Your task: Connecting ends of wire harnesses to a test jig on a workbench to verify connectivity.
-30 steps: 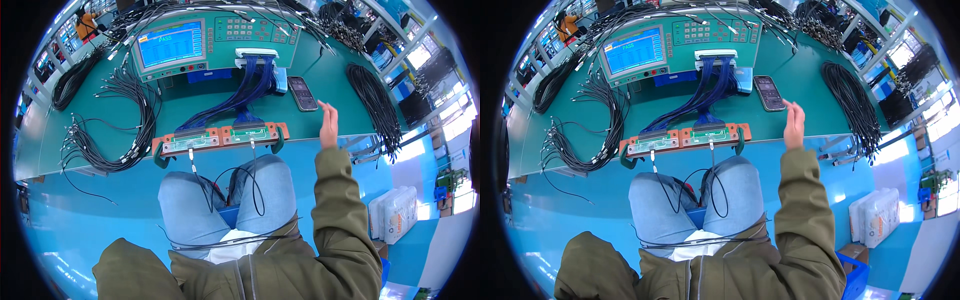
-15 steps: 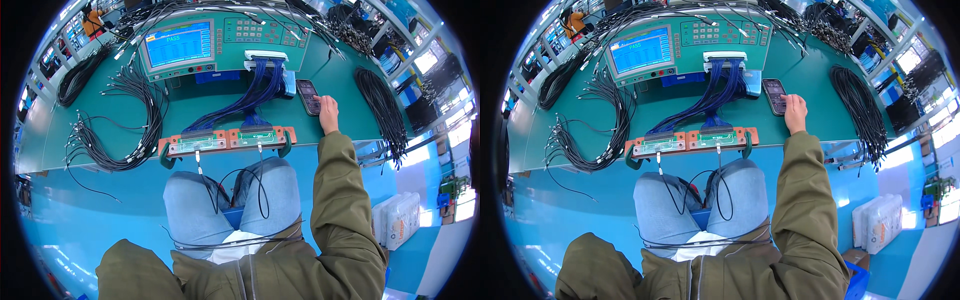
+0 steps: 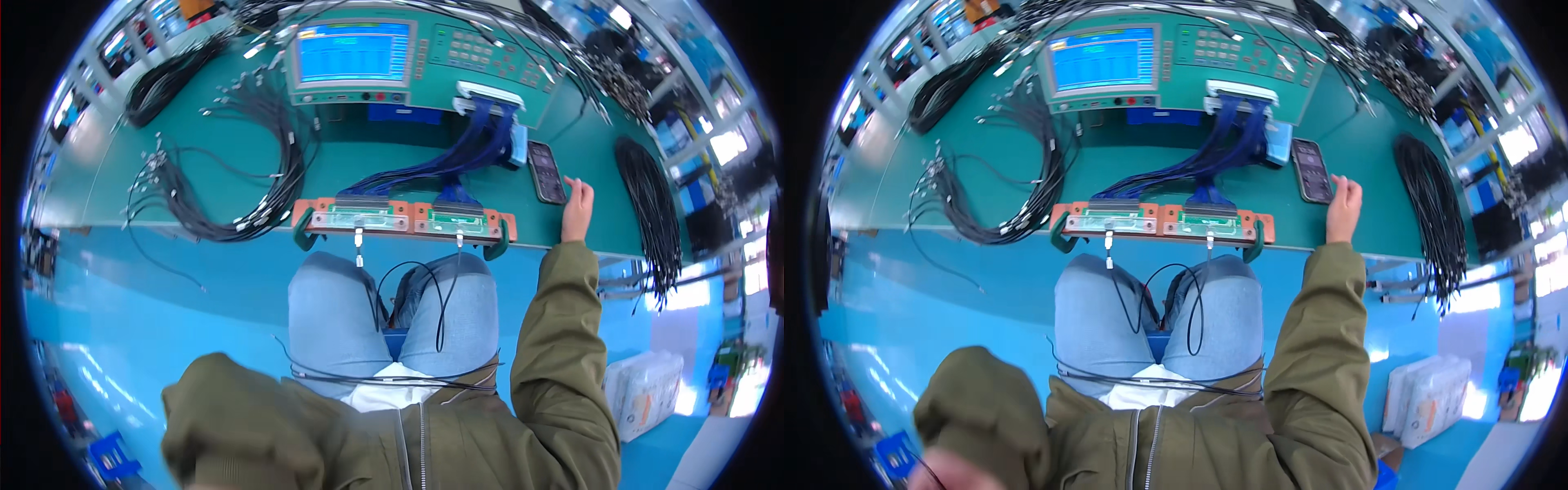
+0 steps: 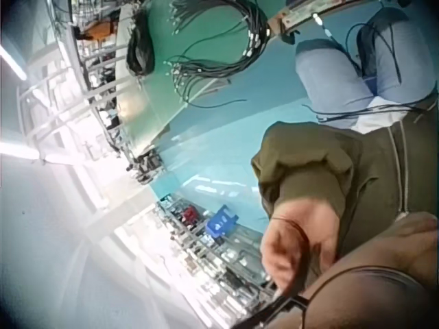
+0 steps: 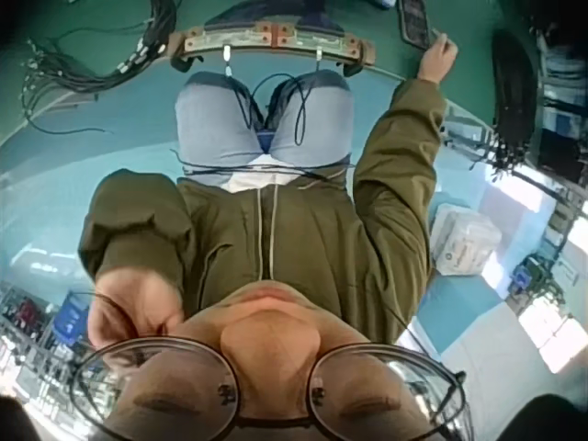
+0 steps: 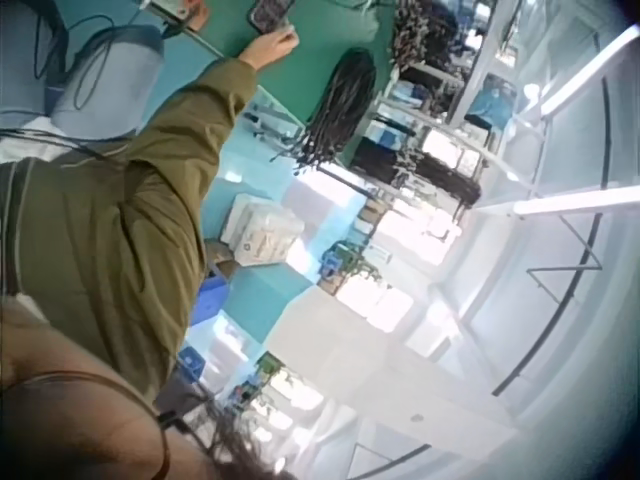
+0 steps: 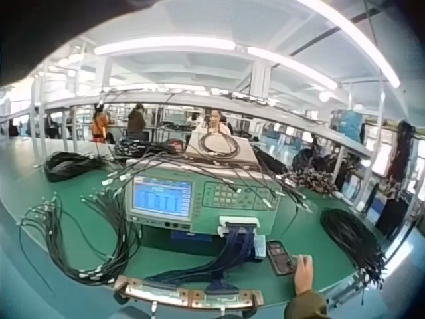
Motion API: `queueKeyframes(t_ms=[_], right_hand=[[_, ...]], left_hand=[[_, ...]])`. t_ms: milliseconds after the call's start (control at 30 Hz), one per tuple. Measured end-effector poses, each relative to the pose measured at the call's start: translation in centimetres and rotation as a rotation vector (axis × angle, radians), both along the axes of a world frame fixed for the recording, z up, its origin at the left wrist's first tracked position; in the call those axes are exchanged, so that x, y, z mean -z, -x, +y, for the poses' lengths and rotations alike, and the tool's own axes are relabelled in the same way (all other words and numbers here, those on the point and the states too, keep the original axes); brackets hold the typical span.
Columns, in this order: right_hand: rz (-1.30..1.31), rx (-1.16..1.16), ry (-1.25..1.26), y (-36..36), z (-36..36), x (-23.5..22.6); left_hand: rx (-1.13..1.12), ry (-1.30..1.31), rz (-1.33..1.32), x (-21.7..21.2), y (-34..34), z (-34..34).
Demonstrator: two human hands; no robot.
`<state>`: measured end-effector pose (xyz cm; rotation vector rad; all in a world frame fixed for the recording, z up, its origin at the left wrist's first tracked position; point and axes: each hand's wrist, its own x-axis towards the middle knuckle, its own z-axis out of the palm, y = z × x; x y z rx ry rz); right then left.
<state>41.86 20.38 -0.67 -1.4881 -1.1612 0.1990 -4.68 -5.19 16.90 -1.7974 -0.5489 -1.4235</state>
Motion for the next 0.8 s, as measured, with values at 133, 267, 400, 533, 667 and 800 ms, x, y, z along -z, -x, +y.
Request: queueKeyframes(t_ms=[133, 267, 400, 533, 667, 800], right_hand=[[0.148, 0.056, -0.014, 0.1, -2.4, -0.1], [0.374, 0.002, -0.072, 3.0, -6.5, -0.6], [0.648, -0.257, -0.032, 7.6, -11.1, -1.9], [0.761, -0.526, 0.154, 13.4, -14.2, -5.3], [0.727, -1.002, 0.582, 20.9, -16.3, -8.6], [0.444, -1.39, 0.893, 29.1, -15.7, -8.8]], left_hand=[[0.449, 0.609, -0.971, 10.1, -0.1, 10.8], [0.267, 1.528, -1.823, 21.8, 7.0, 14.9], [0.233, 1.537, -1.655, 24.1, 7.9, 16.4], [0.261, 1.25, -1.565, 25.7, 8.1, 17.7], [0.36, 1.302, -1.63, 24.6, 7.5, 17.3], [0.298, 1.341, -1.628, 22.2, 7.9, 15.6]])
